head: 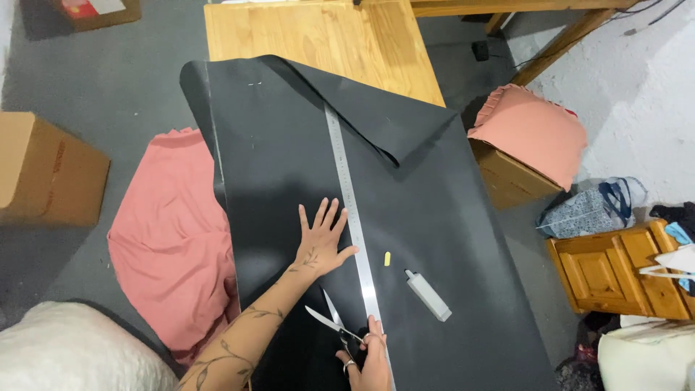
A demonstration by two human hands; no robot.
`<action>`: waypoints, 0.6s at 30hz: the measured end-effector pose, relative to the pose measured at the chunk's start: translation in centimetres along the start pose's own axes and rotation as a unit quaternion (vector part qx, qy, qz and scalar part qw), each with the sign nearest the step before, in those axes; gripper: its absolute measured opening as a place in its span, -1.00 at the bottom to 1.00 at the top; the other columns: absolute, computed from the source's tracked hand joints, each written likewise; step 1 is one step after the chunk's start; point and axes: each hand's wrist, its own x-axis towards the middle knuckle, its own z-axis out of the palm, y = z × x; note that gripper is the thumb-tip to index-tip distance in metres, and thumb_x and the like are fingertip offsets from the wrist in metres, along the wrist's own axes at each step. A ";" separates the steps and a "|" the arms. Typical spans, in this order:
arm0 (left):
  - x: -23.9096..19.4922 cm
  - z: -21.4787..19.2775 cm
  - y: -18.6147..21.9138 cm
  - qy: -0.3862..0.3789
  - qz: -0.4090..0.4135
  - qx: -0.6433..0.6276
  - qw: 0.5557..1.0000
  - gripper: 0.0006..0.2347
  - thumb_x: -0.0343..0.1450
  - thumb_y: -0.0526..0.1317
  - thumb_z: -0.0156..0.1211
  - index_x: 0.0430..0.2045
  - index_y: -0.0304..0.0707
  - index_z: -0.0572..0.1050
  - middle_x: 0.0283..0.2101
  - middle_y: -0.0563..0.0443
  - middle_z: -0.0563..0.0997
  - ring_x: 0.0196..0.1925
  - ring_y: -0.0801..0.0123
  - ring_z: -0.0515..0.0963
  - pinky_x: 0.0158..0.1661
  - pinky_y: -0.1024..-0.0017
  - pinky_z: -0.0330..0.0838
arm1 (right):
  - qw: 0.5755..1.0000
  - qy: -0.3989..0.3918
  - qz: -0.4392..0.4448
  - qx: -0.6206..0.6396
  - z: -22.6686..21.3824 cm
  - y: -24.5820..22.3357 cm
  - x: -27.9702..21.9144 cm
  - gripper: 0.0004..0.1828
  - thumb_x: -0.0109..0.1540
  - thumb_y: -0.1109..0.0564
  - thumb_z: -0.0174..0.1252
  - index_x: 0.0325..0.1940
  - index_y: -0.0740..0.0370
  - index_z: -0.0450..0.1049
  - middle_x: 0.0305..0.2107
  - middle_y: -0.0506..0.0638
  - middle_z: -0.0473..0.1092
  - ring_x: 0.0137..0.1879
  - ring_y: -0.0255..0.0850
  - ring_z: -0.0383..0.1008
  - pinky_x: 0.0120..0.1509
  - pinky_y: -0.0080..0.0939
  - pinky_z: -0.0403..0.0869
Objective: Marking a piece of black fabric with a ruler and chalk, then cutting it with scissors on a workbench.
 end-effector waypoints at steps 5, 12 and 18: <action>1.8 2.1 -0.4 0.059 -0.037 -0.089 0.994 -0.37 0.45 0.20 -0.13 0.34 -0.22 0.16 0.44 -0.21 0.11 0.50 -0.01 0.00 0.32 -0.41 -0.36 | 1.000 0.000 0.015 0.020 -1.8 -4.9 2.0 -0.14 0.15 0.08 0.40 0.42 0.09 0.08 0.32 -0.06 0.18 0.64 -0.08 -0.16 0.32 -0.13 0.26; 1.2 0.2 -5.9 0.137 -0.186 -0.625 0.746 -0.70 0.43 -0.28 0.15 0.07 -0.25 0.53 0.13 -0.01 0.61 0.20 0.47 0.53 0.26 0.50 0.30 | 1.000 -0.015 0.001 0.024 -3.1 -8.4 5.9 -0.12 0.21 -0.03 0.28 0.52 0.03 0.01 -0.17 -0.11 0.23 0.02 -0.20 0.36 0.15 -0.16 0.40; -5.3 -5.2 -5.7 0.156 -0.242 -0.406 0.867 -0.68 0.46 -0.26 0.01 0.11 -0.23 0.49 0.19 0.00 0.55 0.31 0.29 0.44 0.33 0.37 0.20 | 0.996 0.013 -0.019 0.081 -2.6 -10.7 9.2 -0.12 0.18 -0.08 0.27 0.50 0.11 0.06 -0.17 -0.09 0.27 0.07 -0.15 0.39 0.26 -0.17 0.34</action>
